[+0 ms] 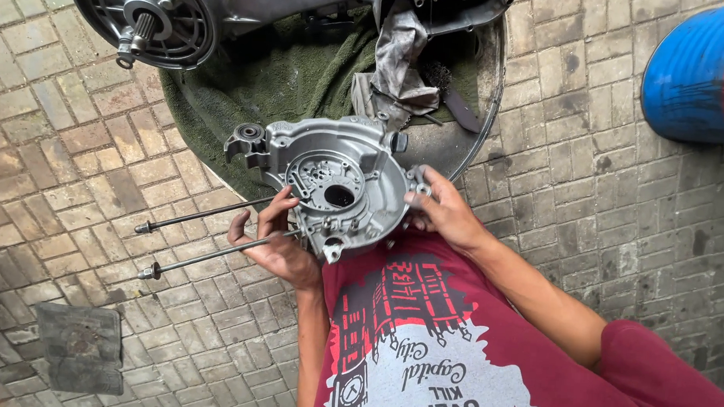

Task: The person scrubs a disassembled motorcycle engine casing with a wire brush, focusing on the interior surfaces and crevices. They rotate the part to access different areas while working over a collection basin.

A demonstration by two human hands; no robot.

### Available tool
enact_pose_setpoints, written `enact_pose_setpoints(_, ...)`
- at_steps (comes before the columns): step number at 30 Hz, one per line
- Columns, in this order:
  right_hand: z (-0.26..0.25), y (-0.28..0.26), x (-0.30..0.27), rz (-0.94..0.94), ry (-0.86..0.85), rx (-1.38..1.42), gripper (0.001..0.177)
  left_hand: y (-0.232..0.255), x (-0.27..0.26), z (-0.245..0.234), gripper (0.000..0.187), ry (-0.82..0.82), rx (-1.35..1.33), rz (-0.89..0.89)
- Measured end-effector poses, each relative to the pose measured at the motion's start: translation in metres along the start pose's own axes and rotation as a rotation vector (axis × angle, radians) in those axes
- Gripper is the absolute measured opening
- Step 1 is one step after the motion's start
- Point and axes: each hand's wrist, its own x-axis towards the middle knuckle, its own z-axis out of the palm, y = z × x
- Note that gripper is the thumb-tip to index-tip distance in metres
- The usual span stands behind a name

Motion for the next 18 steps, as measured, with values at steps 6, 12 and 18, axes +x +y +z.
enact_pose_setpoints(6, -0.013, -0.015, 0.012, -0.021, -0.089, -0.106, 0.028, -0.002, 0.005, 0.018, 0.020, 0.022, -0.016, -0.073)
enact_pose_setpoints(12, -0.040, -0.070, 0.024, 0.083, -0.387, -0.660, 0.041, -0.005, 0.012, 0.009, 0.028, 0.032, -0.047, -0.042)
enact_pose_setpoints(18, -0.027, -0.120, 0.067, -0.274, -0.179, -0.824, 0.018, -0.007, 0.018, 0.010, 0.032, 0.034, -0.121, -0.047)
